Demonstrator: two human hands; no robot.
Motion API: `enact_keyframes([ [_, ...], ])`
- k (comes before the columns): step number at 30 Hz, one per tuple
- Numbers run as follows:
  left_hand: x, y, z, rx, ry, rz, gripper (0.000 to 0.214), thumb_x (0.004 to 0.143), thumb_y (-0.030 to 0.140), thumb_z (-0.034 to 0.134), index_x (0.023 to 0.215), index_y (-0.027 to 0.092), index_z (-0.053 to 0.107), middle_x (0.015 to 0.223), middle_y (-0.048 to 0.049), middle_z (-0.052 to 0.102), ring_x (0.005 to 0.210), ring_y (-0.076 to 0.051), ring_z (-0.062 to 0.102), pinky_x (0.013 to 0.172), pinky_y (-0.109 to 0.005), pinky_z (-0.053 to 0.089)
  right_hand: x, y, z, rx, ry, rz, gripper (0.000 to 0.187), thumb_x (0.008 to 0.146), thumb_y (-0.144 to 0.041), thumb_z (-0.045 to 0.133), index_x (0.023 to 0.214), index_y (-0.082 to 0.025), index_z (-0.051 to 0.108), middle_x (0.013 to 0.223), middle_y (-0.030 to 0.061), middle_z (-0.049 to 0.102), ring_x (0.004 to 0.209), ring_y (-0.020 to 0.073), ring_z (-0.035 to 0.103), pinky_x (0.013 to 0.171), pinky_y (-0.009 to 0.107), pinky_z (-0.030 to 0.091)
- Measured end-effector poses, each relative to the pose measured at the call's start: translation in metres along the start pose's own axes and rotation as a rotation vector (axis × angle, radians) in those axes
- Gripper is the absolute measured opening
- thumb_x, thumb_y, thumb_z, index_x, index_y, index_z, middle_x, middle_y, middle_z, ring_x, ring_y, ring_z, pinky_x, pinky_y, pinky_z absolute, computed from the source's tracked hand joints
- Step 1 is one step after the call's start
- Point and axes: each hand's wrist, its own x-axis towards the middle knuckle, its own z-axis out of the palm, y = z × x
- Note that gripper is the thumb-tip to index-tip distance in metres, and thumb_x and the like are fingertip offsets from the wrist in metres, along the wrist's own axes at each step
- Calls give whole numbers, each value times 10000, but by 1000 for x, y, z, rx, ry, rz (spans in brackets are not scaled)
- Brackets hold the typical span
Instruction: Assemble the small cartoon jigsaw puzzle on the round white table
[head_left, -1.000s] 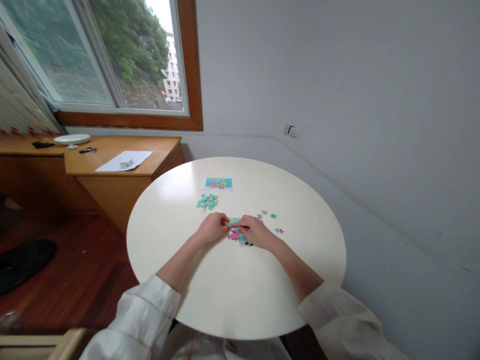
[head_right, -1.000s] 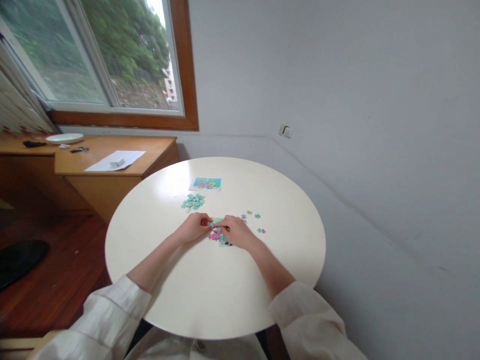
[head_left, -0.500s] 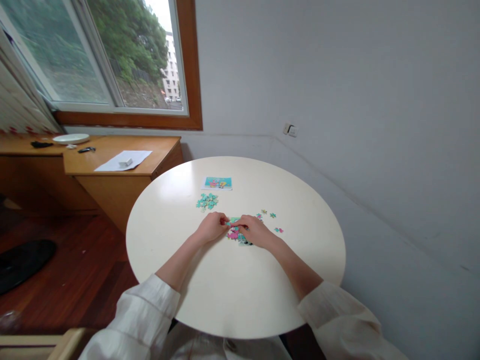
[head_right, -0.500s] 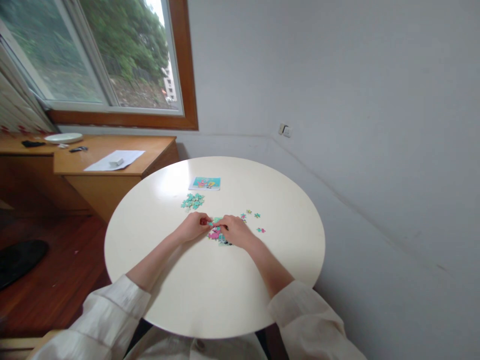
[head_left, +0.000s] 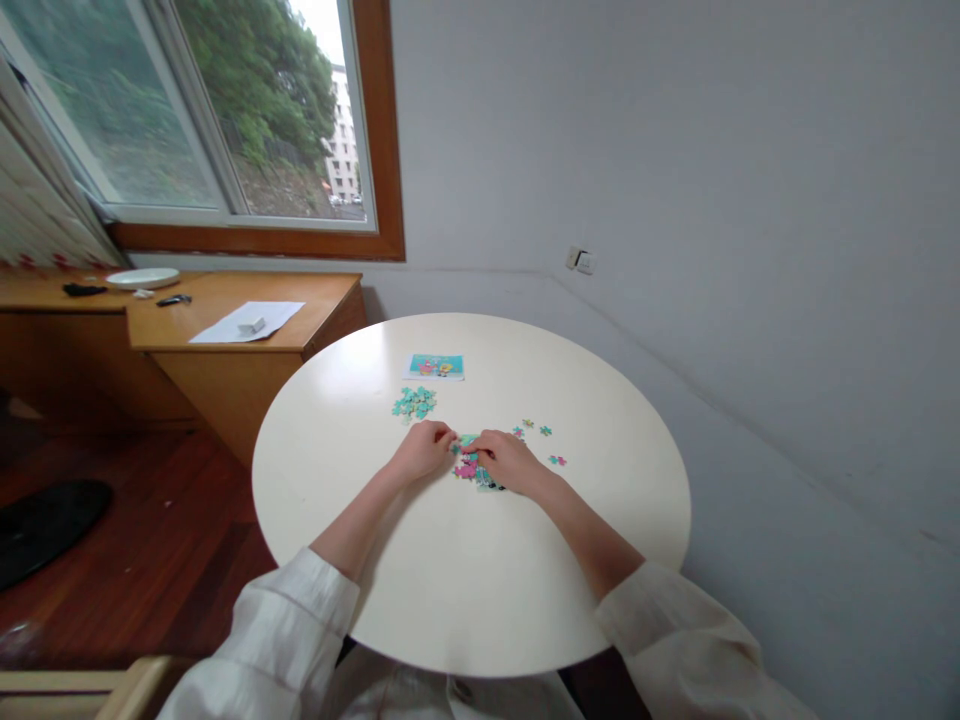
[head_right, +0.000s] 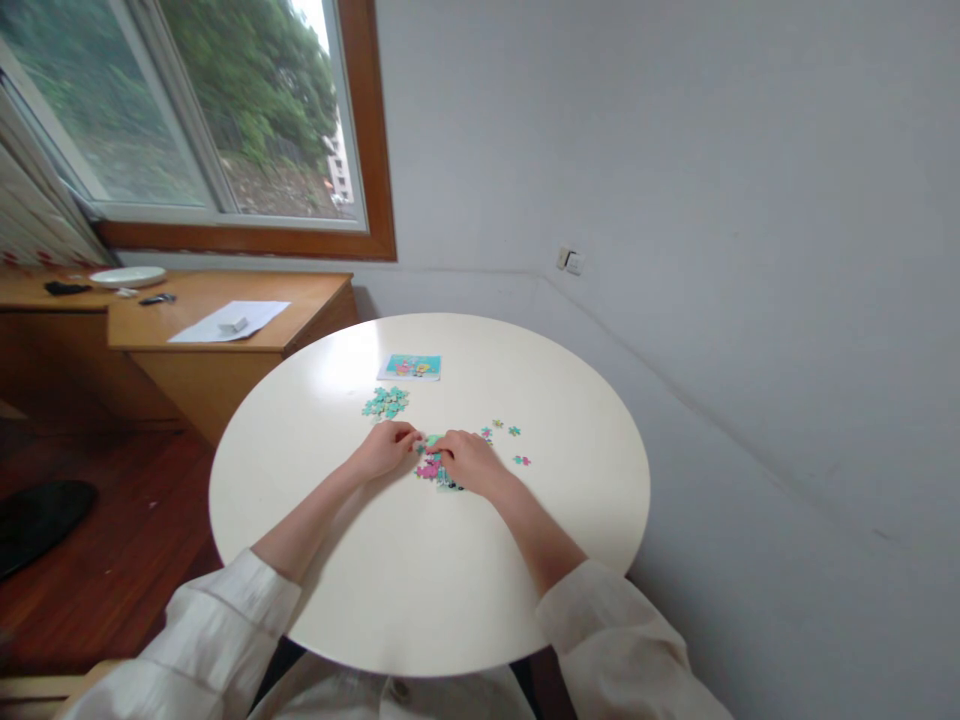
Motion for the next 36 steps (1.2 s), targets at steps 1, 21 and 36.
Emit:
enact_keyframes([
  [1, 0, 0, 0, -2, 3, -2, 309, 781, 275, 416, 684, 121, 665, 631, -47, 650, 586, -143, 534, 571, -243, 363, 0, -1, -1, -2, -4, 4, 353, 777, -86, 429, 930, -270, 690, 836, 1, 653, 832, 149, 589, 734, 236, 421],
  [21, -1, 5, -2, 11, 18, -33, 298, 768, 236, 419, 736, 106, 686, 671, -65, 671, 593, -142, 548, 565, -238, 370, -3, 6, -9, 45, 202, -37, 307, 823, -133, 384, 937, -193, 663, 907, 48, 677, 824, 153, 599, 775, 275, 428],
  [36, -3, 5, -5, 137, -57, -46, 319, 709, 134, 414, 839, 133, 706, 846, -72, 706, 742, -174, 612, 706, -246, 444, -9, 52, -28, 180, 490, 371, 309, 758, -238, 384, 857, -165, 667, 527, -12, 520, 475, 115, 440, 492, 232, 323],
])
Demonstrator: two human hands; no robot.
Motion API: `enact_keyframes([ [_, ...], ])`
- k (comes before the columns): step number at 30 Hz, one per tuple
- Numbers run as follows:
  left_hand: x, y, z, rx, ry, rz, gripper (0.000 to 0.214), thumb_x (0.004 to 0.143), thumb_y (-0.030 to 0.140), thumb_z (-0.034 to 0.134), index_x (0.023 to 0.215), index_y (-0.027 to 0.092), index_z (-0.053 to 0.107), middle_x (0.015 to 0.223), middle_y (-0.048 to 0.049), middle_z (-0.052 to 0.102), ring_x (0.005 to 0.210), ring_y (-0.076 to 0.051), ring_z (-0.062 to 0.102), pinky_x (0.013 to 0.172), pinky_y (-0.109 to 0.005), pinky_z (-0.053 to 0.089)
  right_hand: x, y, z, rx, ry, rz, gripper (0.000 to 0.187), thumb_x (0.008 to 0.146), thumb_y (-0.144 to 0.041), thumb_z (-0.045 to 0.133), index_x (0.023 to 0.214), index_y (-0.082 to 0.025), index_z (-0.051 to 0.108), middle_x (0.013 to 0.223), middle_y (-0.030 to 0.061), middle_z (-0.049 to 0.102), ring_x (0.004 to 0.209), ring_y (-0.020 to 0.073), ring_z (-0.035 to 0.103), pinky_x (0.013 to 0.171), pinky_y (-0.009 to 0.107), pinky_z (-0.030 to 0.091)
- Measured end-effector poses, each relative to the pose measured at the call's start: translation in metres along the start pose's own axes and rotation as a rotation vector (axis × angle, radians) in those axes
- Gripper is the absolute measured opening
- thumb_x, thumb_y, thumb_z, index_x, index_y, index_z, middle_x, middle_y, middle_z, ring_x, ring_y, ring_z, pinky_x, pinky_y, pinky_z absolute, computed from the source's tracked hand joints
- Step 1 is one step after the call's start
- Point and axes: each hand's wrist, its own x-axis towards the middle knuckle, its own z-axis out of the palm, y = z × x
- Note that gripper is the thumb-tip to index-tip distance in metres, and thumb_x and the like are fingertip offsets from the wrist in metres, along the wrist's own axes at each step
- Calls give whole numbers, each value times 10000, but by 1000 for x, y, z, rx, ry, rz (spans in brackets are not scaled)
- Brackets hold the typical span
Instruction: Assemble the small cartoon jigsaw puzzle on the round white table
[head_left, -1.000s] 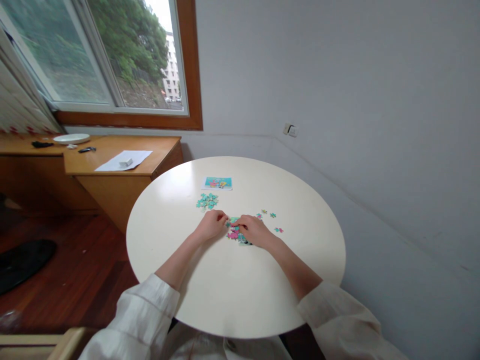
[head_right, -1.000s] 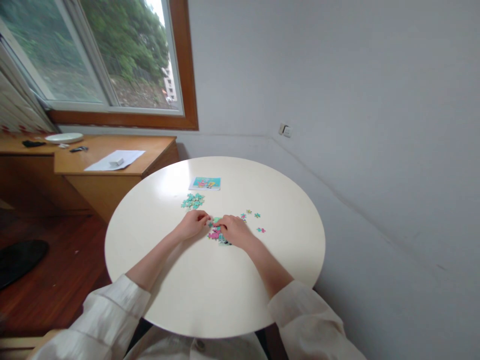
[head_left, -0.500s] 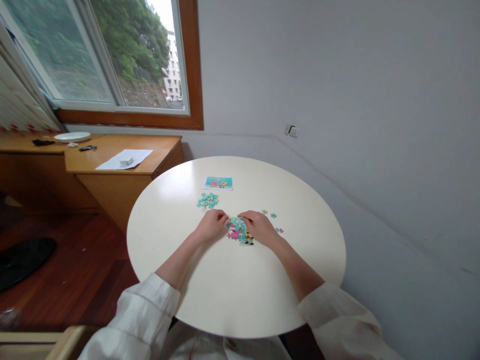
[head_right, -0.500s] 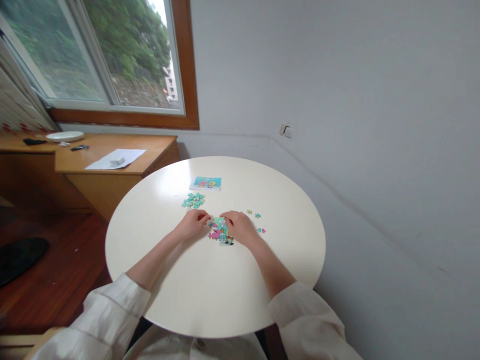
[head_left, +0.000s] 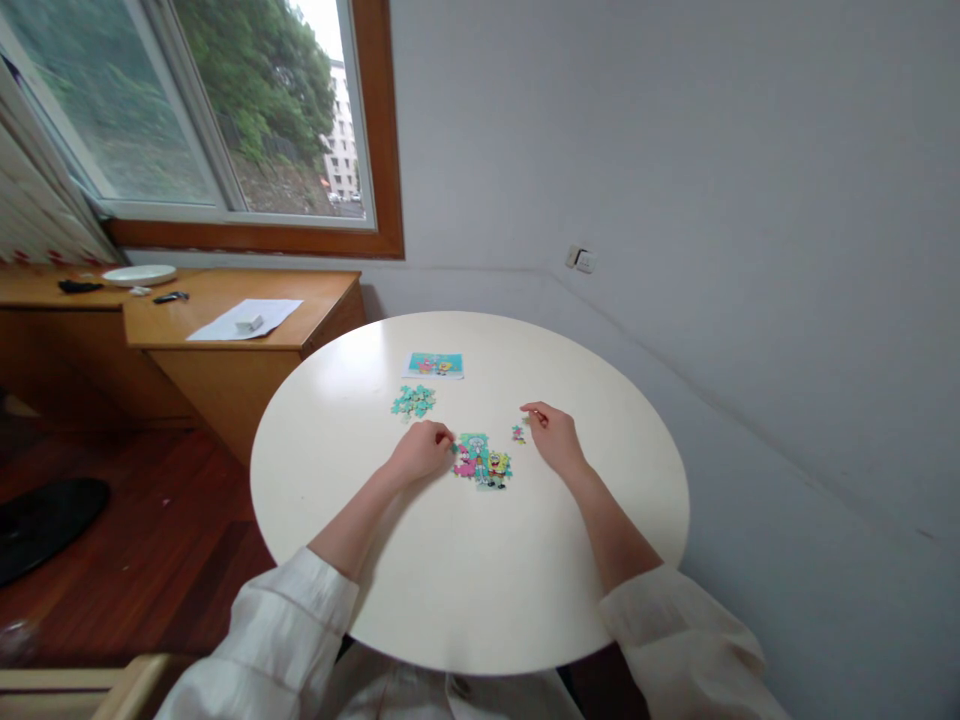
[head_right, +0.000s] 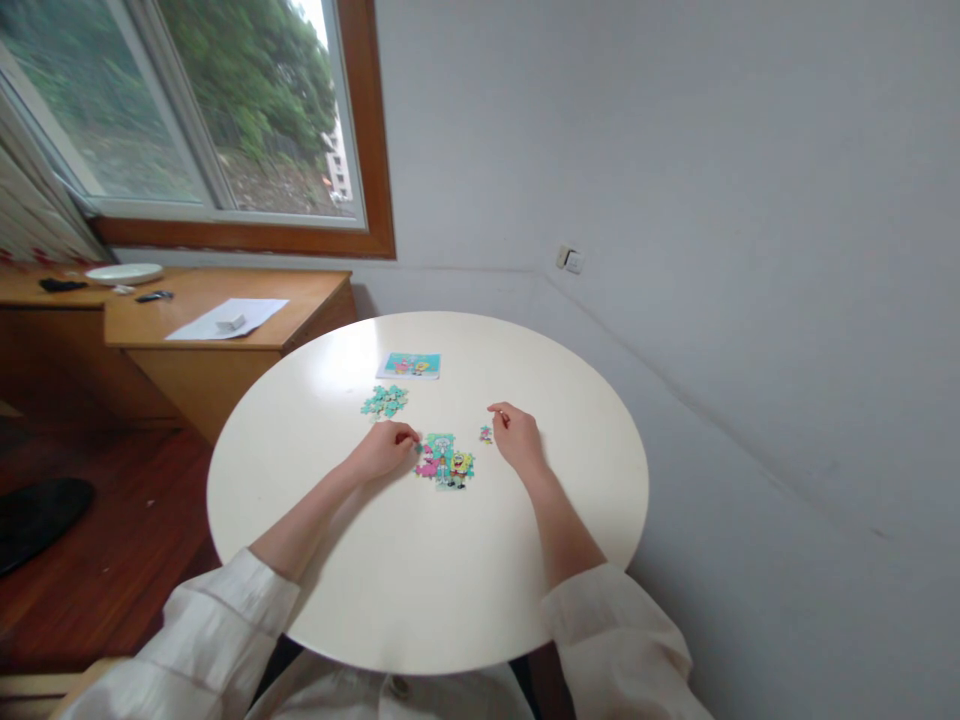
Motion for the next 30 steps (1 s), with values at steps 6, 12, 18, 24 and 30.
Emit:
enact_keyframes([
  [6, -1, 2, -1, 4, -7, -2, 320, 701, 134, 414, 829, 138, 707, 838, -64, 708, 728, -170, 608, 689, -238, 445, 1, 6, 1, -76, -83, 5, 250, 727, -252, 453, 836, -184, 668, 621, 8, 587, 562, 130, 497, 567, 243, 380],
  [12, -1, 1, -1, 0, 0, 20, 325, 702, 144, 407, 826, 136, 708, 823, -67, 705, 715, -172, 607, 679, -245, 445, 4, 14, 0, -117, -49, 0, 232, 744, -220, 451, 802, -190, 674, 805, 47, 653, 702, 147, 558, 682, 268, 426],
  [18, -1, 0, -1, 4, 2, 28, 320, 704, 141, 408, 823, 140, 705, 814, -66, 704, 712, -172, 608, 677, -244, 440, 7, 20, -1, -123, -10, -8, 228, 748, -218, 454, 801, -191, 674, 792, 46, 653, 687, 151, 557, 683, 281, 434],
  [24, 0, -1, 0, 6, 2, 35, 323, 702, 147, 404, 818, 131, 705, 787, -75, 698, 694, -179, 600, 660, -255, 432, 8, 22, -2, -120, -3, -2, 255, 752, -198, 426, 809, -186, 673, 809, 50, 647, 699, 154, 556, 697, 285, 430],
  [30, -1, 0, 0, 2, 3, 34, 321, 703, 144, 402, 813, 127, 704, 770, -77, 697, 678, -177, 596, 644, -255, 428, 6, 16, -3, -85, -95, -36, 225, 741, -247, 504, 865, -157, 668, 774, 45, 596, 681, 145, 539, 689, 281, 435],
])
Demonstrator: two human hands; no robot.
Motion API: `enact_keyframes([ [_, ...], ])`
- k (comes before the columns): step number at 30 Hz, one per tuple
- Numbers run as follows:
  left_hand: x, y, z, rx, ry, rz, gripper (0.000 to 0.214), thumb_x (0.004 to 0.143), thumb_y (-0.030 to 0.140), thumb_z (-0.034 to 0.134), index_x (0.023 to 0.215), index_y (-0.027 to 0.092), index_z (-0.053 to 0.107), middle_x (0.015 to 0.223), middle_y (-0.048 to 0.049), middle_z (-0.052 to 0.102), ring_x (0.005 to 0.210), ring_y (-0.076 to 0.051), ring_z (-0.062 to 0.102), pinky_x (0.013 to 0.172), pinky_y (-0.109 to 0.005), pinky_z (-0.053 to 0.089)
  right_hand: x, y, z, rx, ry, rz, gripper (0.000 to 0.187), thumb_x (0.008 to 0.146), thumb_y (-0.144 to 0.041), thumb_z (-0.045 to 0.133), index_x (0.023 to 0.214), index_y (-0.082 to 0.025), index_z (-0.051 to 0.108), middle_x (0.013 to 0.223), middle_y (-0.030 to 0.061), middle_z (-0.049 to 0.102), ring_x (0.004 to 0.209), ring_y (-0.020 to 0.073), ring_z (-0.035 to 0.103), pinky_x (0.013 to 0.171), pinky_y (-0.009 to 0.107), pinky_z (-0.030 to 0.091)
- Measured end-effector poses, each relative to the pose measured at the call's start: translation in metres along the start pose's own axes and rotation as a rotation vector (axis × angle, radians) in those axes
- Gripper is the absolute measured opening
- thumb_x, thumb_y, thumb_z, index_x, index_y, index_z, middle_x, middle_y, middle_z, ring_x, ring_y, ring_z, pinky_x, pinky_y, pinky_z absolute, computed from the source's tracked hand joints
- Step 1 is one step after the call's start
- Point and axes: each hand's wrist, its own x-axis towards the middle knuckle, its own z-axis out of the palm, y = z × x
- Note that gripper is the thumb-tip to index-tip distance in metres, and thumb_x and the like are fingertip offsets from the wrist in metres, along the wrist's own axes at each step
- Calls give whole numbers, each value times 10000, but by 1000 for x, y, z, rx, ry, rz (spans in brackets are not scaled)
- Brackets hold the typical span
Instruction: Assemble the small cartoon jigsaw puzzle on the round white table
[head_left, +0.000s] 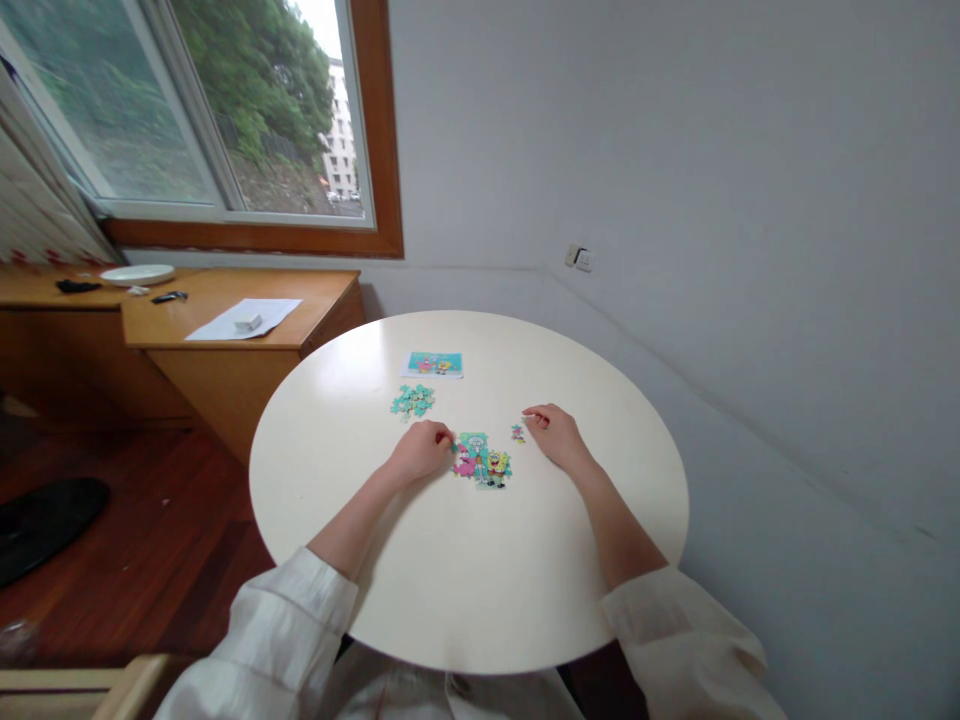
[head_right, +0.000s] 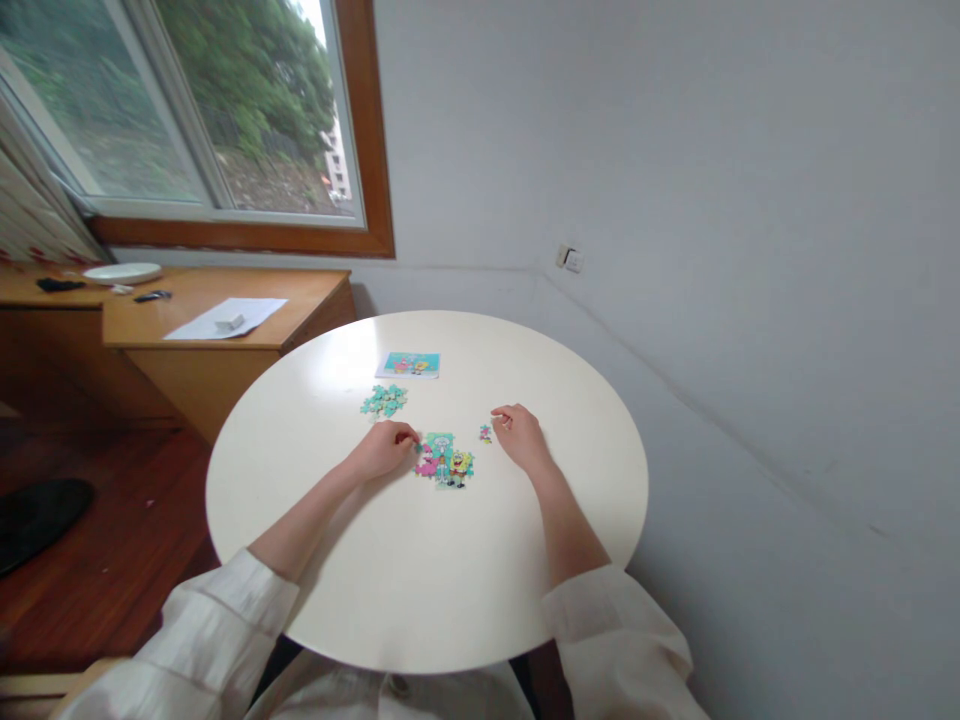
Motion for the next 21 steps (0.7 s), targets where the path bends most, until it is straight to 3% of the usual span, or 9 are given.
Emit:
enact_keyframes([
  [8, -1, 2, -1, 9, -14, -11, 318, 709, 142, 407, 824, 132, 703, 786, -75, 697, 691, -174, 595, 653, -250, 429, -3, 0, 0, -75, -146, -41, 320, 638, -365, 685, 909, -196, 668, 909, 50, 619, 805, 166, 571, 748, 300, 433],
  [12, -1, 2, -2, 3, -10, -14, 316, 706, 136, 411, 822, 137, 705, 800, -73, 700, 702, -174, 596, 669, -248, 433, -3, 2, 0, -76, -155, -26, 236, 647, -346, 677, 833, -200, 682, 872, 41, 643, 787, 161, 588, 743, 292, 438],
  [21, 0, 2, -1, 8, -11, -15, 313, 708, 136, 412, 820, 134, 704, 795, -75, 698, 702, -176, 592, 670, -255, 429, -3, 1, 1, -5, -199, -37, 200, 686, -256, 619, 859, -178, 681, 820, 44, 658, 734, 146, 599, 708, 270, 459],
])
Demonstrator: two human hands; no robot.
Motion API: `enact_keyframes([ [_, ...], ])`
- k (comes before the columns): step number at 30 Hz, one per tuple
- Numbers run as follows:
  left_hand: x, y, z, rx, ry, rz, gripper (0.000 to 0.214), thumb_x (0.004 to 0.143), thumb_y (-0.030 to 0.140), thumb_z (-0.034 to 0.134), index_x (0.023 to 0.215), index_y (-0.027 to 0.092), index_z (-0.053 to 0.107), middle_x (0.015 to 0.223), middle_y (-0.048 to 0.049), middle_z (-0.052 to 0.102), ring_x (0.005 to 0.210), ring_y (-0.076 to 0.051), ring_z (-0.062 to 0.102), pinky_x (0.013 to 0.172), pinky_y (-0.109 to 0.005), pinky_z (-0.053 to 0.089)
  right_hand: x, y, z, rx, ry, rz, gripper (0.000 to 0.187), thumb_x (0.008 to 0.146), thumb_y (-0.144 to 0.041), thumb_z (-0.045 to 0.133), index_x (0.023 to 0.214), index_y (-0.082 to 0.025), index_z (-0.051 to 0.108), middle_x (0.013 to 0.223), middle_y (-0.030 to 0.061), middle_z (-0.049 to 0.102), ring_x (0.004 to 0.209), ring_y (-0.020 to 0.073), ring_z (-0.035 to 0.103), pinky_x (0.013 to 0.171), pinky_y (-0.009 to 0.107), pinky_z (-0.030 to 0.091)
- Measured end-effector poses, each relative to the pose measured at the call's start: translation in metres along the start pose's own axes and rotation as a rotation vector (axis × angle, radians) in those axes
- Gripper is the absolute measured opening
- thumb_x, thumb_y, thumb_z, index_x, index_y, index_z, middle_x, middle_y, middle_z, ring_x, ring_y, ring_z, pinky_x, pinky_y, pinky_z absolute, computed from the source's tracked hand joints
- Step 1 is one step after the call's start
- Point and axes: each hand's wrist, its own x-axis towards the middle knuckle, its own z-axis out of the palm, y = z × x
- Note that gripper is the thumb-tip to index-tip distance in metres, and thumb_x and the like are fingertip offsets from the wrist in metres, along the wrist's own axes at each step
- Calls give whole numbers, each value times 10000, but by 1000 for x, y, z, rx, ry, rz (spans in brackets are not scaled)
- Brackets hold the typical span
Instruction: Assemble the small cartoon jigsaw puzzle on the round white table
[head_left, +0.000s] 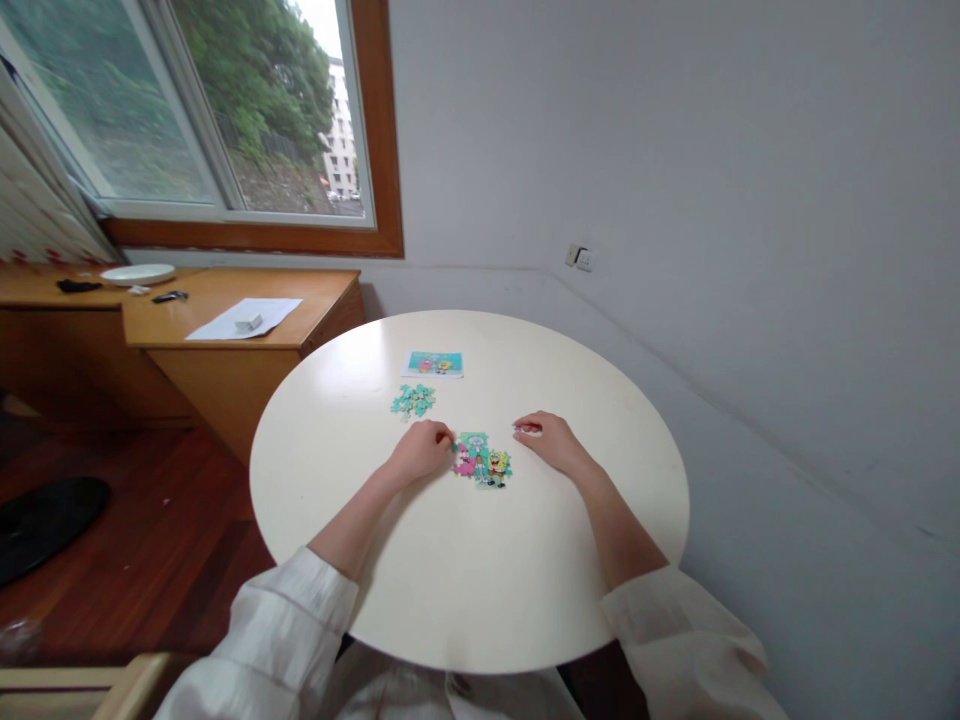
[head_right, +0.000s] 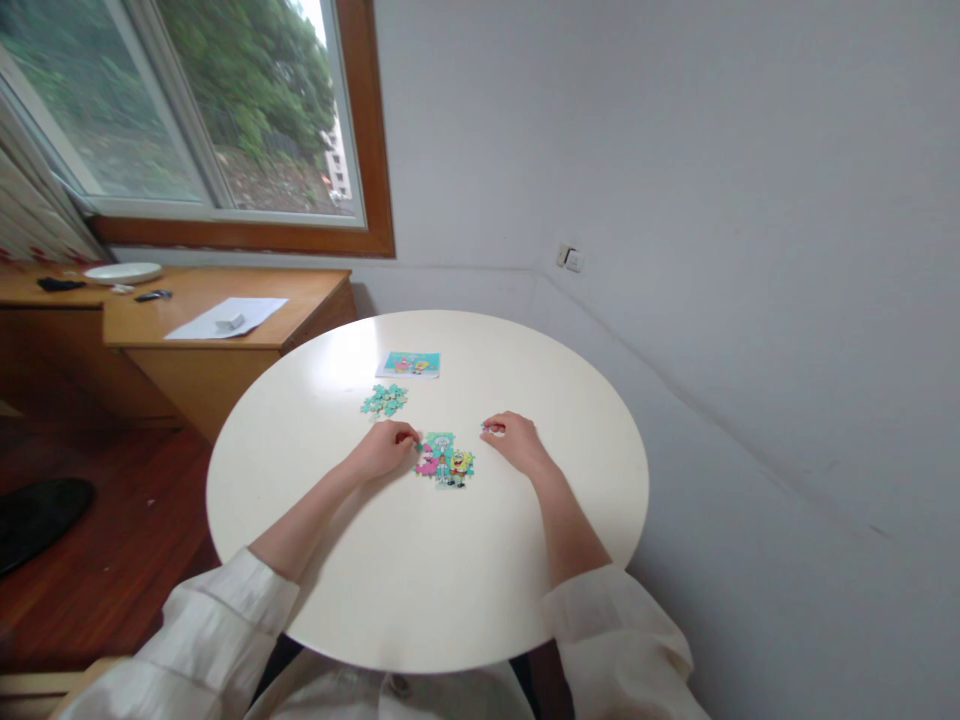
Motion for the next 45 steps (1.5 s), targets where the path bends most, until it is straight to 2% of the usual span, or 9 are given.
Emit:
enact_keyframes([
  [7, 1, 0, 0, 6, -3, 0, 318, 699, 142, 411, 818, 136, 706, 769, -67, 697, 687, -171, 592, 657, -246, 432, 0, 1, 1, 46, 3, -53, 182, 690, -187, 571, 838, -165, 674, 819, 47, 655, 730, 139, 594, 717, 275, 472],
  [19, -1, 2, -1, 9, -1, -6, 315, 715, 137, 411, 832, 136, 704, 798, -71, 700, 706, -175, 601, 670, -247, 428, -3, -6, -1, 69, -74, -84, 232, 675, -99, 513, 825, -169, 674, 884, 56, 650, 792, 147, 603, 786, 294, 467],
  [25, -1, 2, -1, 11, 4, -5, 307, 720, 137, 416, 828, 137, 703, 781, -71, 698, 693, -173, 600, 648, -243, 426, -4, -9, -2, 80, -95, -110, 208, 672, -90, 483, 756, -162, 660, 820, 47, 655, 754, 142, 598, 762, 281, 458],
  [27, -1, 2, -1, 15, 4, 1, 304, 721, 139, 418, 824, 138, 704, 784, -71, 697, 697, -174, 599, 649, -244, 425, -2, -7, -2, 73, -40, -109, 192, 669, -99, 481, 733, -165, 649, 793, 38, 650, 735, 140, 590, 734, 272, 452],
  [30, -1, 1, -1, 20, 2, 3, 302, 719, 139, 418, 819, 137, 704, 782, -70, 698, 693, -175, 599, 649, -245, 427, 1, -2, -3, 41, 119, -83, 174, 672, -123, 474, 704, -174, 637, 759, 24, 633, 711, 137, 573, 714, 267, 439],
  [34, 0, 0, 1, 22, 4, 16, 305, 715, 132, 417, 817, 143, 704, 801, -64, 701, 717, -175, 605, 674, -244, 435, 5, 8, -6, -28, 296, 6, 195, 674, -131, 458, 722, -177, 642, 767, 28, 620, 717, 142, 560, 747, 281, 427],
  [39, 1, -2, 3, 13, 10, 15, 306, 717, 131, 418, 827, 145, 703, 820, -61, 702, 724, -172, 604, 677, -242, 434, 7, 15, -9, -99, 365, 129, 227, 690, -136, 445, 751, -190, 657, 795, 31, 617, 741, 151, 551, 775, 303, 414],
  [45, 0, -1, 2, 7, 5, 7, 305, 718, 129, 417, 825, 140, 702, 809, -62, 700, 713, -167, 600, 673, -240, 430, 6, 20, -13, -129, 400, 188, 251, 704, -132, 424, 758, -191, 662, 826, 37, 615, 762, 159, 546, 797, 319, 399],
])
